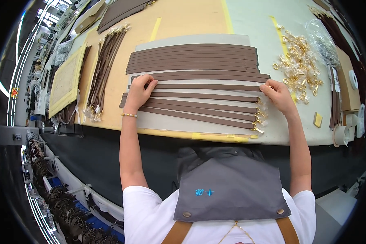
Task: The worker attaches metal clasps and hardware components to various brown leather straps at a workshop table.
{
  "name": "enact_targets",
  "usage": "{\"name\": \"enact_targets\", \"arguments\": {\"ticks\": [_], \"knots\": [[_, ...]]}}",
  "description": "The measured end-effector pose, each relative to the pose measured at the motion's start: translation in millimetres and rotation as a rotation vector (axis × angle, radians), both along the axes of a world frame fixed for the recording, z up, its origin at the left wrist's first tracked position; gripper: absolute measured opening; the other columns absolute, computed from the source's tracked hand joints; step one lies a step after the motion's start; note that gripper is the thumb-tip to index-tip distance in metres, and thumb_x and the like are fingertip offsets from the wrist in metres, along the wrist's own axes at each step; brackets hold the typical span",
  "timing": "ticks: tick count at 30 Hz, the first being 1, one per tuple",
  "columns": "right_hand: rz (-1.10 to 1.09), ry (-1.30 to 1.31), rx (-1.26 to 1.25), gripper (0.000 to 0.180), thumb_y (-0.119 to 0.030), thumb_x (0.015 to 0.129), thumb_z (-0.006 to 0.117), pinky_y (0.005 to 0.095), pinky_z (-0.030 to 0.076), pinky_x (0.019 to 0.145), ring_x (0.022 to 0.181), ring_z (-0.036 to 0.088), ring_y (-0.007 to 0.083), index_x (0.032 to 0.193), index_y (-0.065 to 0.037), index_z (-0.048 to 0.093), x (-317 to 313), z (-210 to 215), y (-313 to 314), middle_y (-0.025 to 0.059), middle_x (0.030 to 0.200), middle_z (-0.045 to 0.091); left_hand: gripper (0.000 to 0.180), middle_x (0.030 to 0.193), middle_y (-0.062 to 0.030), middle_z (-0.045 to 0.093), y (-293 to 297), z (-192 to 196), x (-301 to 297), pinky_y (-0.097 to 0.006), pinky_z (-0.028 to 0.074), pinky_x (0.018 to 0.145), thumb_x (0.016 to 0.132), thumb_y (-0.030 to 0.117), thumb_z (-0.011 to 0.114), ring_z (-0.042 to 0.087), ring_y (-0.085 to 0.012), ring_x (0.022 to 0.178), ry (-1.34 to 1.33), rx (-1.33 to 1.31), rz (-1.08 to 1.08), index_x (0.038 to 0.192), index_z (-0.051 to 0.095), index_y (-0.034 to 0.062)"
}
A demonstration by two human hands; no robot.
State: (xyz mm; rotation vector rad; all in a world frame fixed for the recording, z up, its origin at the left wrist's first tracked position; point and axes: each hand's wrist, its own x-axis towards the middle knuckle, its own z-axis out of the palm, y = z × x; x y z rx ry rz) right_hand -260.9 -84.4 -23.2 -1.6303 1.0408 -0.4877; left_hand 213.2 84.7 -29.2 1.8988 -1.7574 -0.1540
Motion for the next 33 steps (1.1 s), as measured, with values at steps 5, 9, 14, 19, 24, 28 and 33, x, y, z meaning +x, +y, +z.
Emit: {"name": "enact_targets", "arguments": {"ticks": [5, 9, 14, 19, 24, 28, 33], "knots": [[0.012, 0.111, -0.076, 0.034, -0.033, 0.095, 0.071, 0.0262, 0.037, 0.059, 0.065, 0.045, 0.0052, 0.080, -0.004, 0.065, 10.7, 3.6, 3.5, -0.0050, 0.067, 0.054, 0.014, 0.092, -0.0064, 0.069, 3.9, 2.4, -1.3, -0.038, 0.041, 0.086, 0.091, 0.021, 0.074, 0.061, -0.0238, 0.090, -0.278, -0.048, 0.018, 0.087, 0.069, 0.0082], [0.079, 0.333, -0.217, 0.039, -0.043, 0.093, 0.070, 0.0334, 0.047, 0.064, 0.063, 0.060, 0.0179, 0.086, -0.005, 0.071, 25.3, 5.1, 9.9, 0.0055, 0.067, 0.065, 0.012, 0.117, -0.0056, 0.068, -14.2, 11.7, -57.2, -0.039, 0.041, 0.095, 0.092, 0.019, 0.072, 0.062, -0.0257, 0.106, -0.208, -0.084, -0.090, 0.098, 0.072, 0.0081], [0.064, 0.414, -0.417, 0.036, -0.044, 0.094, 0.068, 0.0372, 0.052, 0.072, 0.077, 0.067, 0.0239, 0.092, -0.008, 0.073, 22.1, 15.1, 20.9, 0.0072, 0.085, 0.070, 0.042, 0.156, -0.0083, 0.049, -43.2, 13.2, -110.5, -0.045, 0.029, 0.120, 0.101, 0.026, 0.062, 0.039, -0.0286, 0.149, -0.121, 0.027, -0.281, 0.140, 0.060, 0.0107], [-0.189, 0.286, -0.469, 0.019, -0.025, 0.094, 0.071, 0.0366, 0.053, 0.080, 0.090, 0.067, 0.0230, 0.101, -0.008, 0.072, 8.0, 15.2, 5.4, 0.0074, 0.099, 0.068, 0.072, 0.174, -0.0054, 0.013, -71.0, -12.6, -95.3, -0.048, 0.009, 0.128, 0.105, 0.050, 0.047, 0.007, -0.0265, 0.161, -0.281, 0.347, -0.149, 0.164, 0.026, 0.0141], [-0.191, 0.213, -0.530, 0.018, -0.013, 0.090, 0.074, 0.0372, 0.053, 0.083, 0.092, 0.066, 0.0246, 0.105, -0.004, 0.071, 3.9, -11.2, -12.3, 0.0099, 0.101, 0.066, 0.077, 0.175, -0.0044, 0.010, -86.6, -12.9, -87.8, -0.050, 0.005, 0.128, 0.105, 0.056, 0.043, 0.004, -0.0265, 0.161, -0.311, 0.382, -0.215, 0.166, 0.021, 0.0158], [-0.184, 0.177, -0.564, 0.017, -0.013, 0.089, 0.074, 0.0367, 0.053, 0.084, 0.093, 0.065, 0.0252, 0.103, -0.004, 0.070, 15.3, -15.6, -14.1, 0.0099, 0.099, 0.066, 0.076, 0.174, -0.0046, 0.011, -94.2, -13.6, -76.2, -0.050, 0.004, 0.128, 0.104, 0.058, 0.043, 0.004, -0.0261, 0.161, -0.332, 0.397, -0.155, 0.166, 0.021, 0.0193], [-0.175, 0.172, -0.693, 0.013, -0.015, 0.089, 0.074, 0.0380, 0.051, 0.088, 0.101, 0.062, 0.0263, 0.096, -0.004, 0.071, 11.7, -19.6, -6.4, 0.0098, 0.098, 0.065, 0.071, 0.170, -0.0068, 0.024, -92.4, -6.8, -98.7, -0.050, 0.013, 0.125, 0.102, 0.050, 0.053, 0.017, -0.0285, 0.157, -0.262, 0.273, -0.202, 0.162, 0.031, 0.0169]]}}
